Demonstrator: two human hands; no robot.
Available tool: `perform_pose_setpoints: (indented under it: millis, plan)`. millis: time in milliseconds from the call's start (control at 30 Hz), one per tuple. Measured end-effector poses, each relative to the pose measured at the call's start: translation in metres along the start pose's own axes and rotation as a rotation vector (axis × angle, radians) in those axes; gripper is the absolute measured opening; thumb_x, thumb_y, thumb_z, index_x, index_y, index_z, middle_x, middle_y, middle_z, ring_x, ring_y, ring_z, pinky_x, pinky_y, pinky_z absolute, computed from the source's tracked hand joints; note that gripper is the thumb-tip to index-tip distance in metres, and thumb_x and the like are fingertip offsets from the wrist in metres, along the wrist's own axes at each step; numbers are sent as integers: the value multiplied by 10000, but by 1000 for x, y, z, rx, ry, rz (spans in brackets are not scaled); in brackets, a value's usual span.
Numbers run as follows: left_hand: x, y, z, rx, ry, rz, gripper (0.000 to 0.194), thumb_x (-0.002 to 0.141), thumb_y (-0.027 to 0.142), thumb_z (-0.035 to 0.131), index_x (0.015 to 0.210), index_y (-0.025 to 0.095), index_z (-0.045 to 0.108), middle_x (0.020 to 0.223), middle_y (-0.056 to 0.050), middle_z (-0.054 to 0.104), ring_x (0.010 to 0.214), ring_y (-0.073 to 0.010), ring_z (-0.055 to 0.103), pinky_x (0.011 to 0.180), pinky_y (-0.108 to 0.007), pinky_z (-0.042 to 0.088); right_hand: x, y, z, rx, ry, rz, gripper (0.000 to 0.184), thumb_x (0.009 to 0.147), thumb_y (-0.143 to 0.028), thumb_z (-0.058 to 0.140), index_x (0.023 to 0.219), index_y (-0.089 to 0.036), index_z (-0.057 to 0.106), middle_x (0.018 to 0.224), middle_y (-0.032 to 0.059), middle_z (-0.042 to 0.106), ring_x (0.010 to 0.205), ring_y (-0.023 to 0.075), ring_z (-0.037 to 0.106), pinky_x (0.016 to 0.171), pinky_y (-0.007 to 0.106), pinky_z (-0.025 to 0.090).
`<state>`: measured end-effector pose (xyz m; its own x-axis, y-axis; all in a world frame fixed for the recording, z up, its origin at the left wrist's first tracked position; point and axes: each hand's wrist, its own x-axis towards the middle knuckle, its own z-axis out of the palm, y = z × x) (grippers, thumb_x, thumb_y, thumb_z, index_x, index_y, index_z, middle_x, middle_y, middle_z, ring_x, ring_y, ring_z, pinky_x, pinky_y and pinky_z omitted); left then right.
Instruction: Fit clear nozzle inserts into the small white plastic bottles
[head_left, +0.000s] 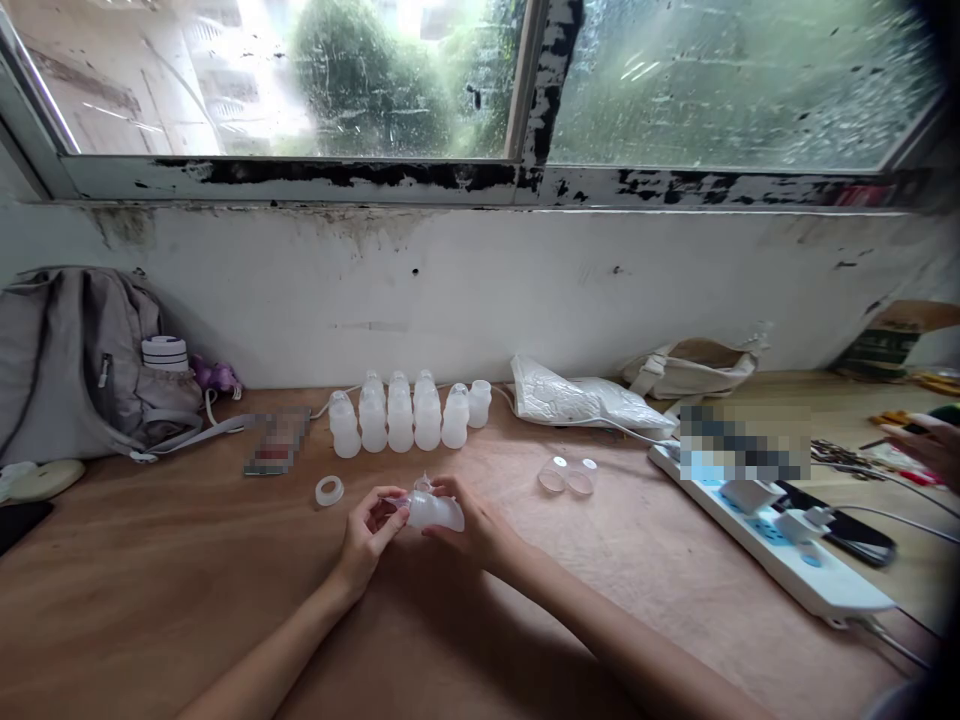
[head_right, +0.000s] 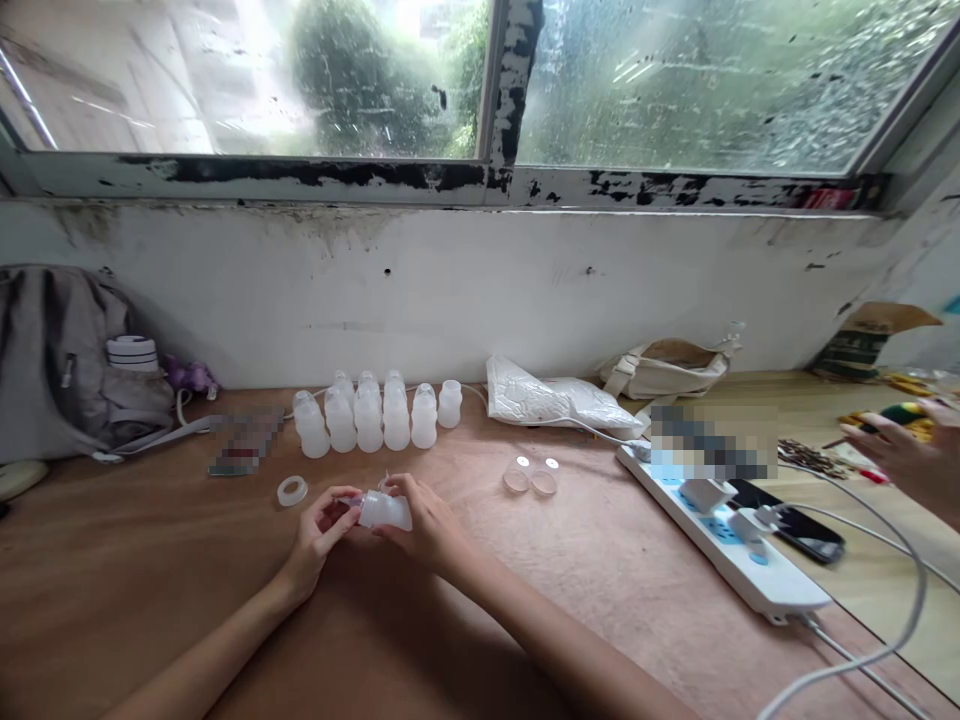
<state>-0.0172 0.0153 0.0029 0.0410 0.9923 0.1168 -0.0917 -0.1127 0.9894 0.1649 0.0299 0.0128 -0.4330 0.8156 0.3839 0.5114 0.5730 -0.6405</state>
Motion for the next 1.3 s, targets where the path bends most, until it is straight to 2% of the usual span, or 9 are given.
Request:
perform_pose_setpoints:
  millis: [200, 300, 433, 567, 800, 967, 1100, 1200, 1300]
  plan:
    - [-1, -1, 1, 36, -49, -1, 228, 691, 290, 643, 863, 165, 563, 848, -36, 634, 796, -161, 603, 704, -244, 468, 1, 3, -1, -38, -38, -19, 471, 654, -371, 693, 1017, -208, 441, 982, 77, 576, 913, 227, 562, 755, 348, 458]
    - [-1, -2, 1, 40, -61, 3, 226, 700, 290, 636, 866, 164, 551, 855, -41, 630, 813, -166, 603, 711, -250, 467, 1, 2, -3, -50, -75, -18, 549, 587, -393, 735, 1009, -201, 440, 988, 81, 549, 909, 233, 550, 746, 350, 462]
    - [-2, -3, 1, 38, -79, 15, 226, 706, 289, 632, 874, 164, 547, 859, -40, 624, 809, -166, 603, 710, -252, 469, 0, 2, -3, -75, -104, -27, 668, 532, -226, 756, 1078, -187, 373, 1028, 98, 499, 930, 237, 526, 738, 344, 459]
    - [-1, -4, 1, 35, -112, 29, 227, 704, 288, 634, 878, 165, 558, 861, -42, 635, 816, -172, 606, 725, -259, 470, -2, 1, -1, -78, -96, -17, 563, 560, -119, 673, 1027, -187, 366, 985, 87, 507, 886, 218, 535, 703, 319, 454]
    - [1, 3, 0, 18, -91, 44, 235, 679, 295, 656, 859, 154, 600, 866, -65, 665, 835, -191, 607, 759, -283, 465, -2, -4, -7, 7, -59, 27, 491, 567, -215, 696, 957, -210, 396, 920, 47, 549, 797, 192, 551, 685, 308, 440]
    - [2, 13, -4, 25, -122, 39, 259, 655, 316, 675, 844, 146, 624, 889, -89, 667, 847, -213, 611, 751, -302, 481, -1, -10, -14, 247, -53, 39, 473, 578, -274, 732, 922, -207, 414, 889, 24, 540, 795, 169, 549, 700, 289, 436]
    - [1, 32, -5, 63, -191, 43, 283, 703, 347, 632, 904, 148, 616, 924, -101, 660, 848, -218, 612, 730, -299, 489, 1, -21, -20, 629, -154, 176, 542, 553, -305, 769, 944, -208, 406, 837, 1, 559, 752, 148, 560, 643, 255, 437]
    - [0, 45, -3, 21, -233, -4, 382, 739, 375, 594, 1053, 163, 543, 1016, -124, 639, 948, -249, 590, 769, -330, 486, 2, -31, -22, 922, -260, 280, 608, 578, -289, 765, 1057, -219, 397, 880, 22, 601, 796, 161, 577, 666, 269, 441]
    - [-1, 47, 0, -64, -166, 6, 523, 750, 433, 564, 1194, 194, 424, 1241, -149, 506, 1145, -278, 466, 870, -369, 440, 3, -38, -19, 1103, -251, 293, 562, 638, -332, 726, 1103, -210, 435, 947, 53, 611, 902, 184, 571, 784, 318, 425]
